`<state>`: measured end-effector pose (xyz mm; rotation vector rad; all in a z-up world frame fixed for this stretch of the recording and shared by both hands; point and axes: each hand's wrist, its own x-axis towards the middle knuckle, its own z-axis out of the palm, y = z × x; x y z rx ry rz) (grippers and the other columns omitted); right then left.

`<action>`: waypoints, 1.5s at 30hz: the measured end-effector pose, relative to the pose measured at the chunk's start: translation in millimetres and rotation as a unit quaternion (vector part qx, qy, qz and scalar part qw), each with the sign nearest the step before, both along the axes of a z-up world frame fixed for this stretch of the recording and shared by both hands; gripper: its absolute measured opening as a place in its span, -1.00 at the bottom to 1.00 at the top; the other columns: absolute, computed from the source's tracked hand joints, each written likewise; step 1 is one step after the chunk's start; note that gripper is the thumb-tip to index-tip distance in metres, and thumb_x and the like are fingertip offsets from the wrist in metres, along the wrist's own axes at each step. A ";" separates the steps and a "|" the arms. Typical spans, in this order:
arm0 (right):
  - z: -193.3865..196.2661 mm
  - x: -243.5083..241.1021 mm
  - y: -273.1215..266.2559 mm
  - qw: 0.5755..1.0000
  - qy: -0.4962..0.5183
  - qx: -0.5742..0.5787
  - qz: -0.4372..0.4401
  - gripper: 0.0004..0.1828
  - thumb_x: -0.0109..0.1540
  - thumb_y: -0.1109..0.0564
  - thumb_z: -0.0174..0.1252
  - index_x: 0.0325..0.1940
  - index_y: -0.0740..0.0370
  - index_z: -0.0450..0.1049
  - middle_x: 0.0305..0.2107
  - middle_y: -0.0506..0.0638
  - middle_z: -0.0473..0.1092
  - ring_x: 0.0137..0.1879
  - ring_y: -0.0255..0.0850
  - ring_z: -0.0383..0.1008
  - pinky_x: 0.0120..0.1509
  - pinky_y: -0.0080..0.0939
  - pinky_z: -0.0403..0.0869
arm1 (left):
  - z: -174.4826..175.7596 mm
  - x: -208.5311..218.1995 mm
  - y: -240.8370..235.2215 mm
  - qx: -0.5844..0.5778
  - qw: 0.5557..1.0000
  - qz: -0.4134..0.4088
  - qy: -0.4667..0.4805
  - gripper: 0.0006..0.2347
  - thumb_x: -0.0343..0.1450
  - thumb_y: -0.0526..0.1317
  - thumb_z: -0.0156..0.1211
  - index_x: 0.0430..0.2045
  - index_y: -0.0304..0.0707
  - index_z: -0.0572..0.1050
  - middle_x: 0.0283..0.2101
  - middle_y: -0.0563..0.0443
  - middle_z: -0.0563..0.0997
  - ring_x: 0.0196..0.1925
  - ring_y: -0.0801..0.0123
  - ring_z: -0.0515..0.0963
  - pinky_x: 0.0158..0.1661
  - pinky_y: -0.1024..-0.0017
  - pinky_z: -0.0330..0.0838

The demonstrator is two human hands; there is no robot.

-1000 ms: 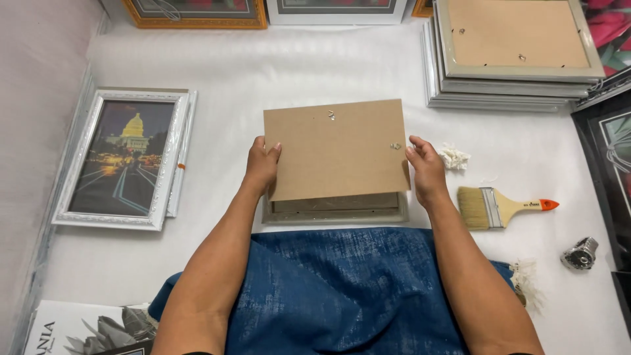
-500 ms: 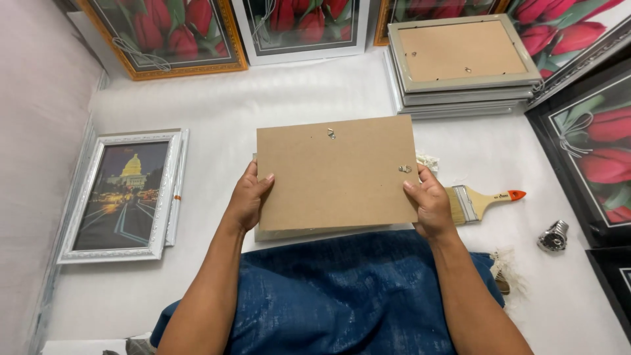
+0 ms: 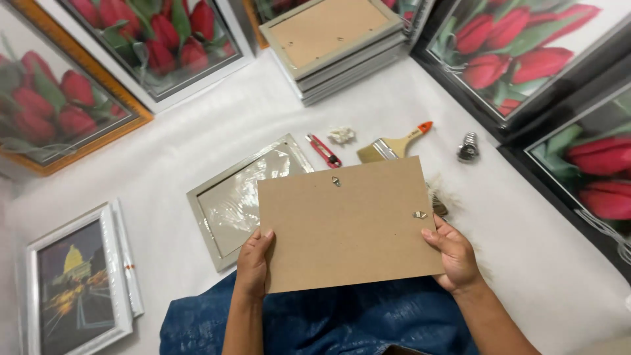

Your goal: Assembling a picture frame by inserting a picture and backing, then trimming plastic wrap and cleaning the surface.

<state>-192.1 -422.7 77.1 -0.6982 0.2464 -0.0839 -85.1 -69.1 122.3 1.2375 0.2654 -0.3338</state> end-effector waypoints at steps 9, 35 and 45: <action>-13.0 -94.1 -42.7 0.986 0.068 0.016 -0.150 -0.47 0.26 0.31 -0.07 0.35 0.45 0.30 -0.02 0.26 0.47 -0.08 -0.16 0.51 -0.02 -0.32 0.45 | 14.7 -26.9 -86.2 0.003 0.992 -0.120 0.034 -0.52 0.37 -0.42 0.06 0.26 -0.42 0.37 0.07 -0.35 0.60 -0.11 0.14 0.61 -0.14 0.40 0.48; -57.8 -252.4 -115.2 0.874 0.233 -0.161 -0.394 -0.42 0.25 0.33 0.00 0.40 0.27 0.25 0.04 0.10 0.44 0.15 -0.06 0.51 0.30 0.05 0.49 | -19.1 -20.6 -333.0 0.345 0.787 -0.439 -0.261 -0.62 0.36 -0.41 0.22 0.10 -0.45 0.51 -0.17 -0.22 0.64 -0.06 0.06 0.65 -0.10 0.09 0.62; -74.0 -254.8 -113.2 0.857 0.297 -0.157 -0.391 -0.36 0.27 0.36 0.04 0.47 0.27 0.18 0.07 0.19 0.43 0.16 -0.01 0.49 0.23 0.06 0.50 | -69.8 -20.0 -364.6 0.356 0.791 -0.441 -0.232 -0.60 0.35 -0.45 0.18 0.13 -0.36 0.52 -0.13 -0.22 0.66 -0.06 0.06 0.67 -0.11 0.13 0.63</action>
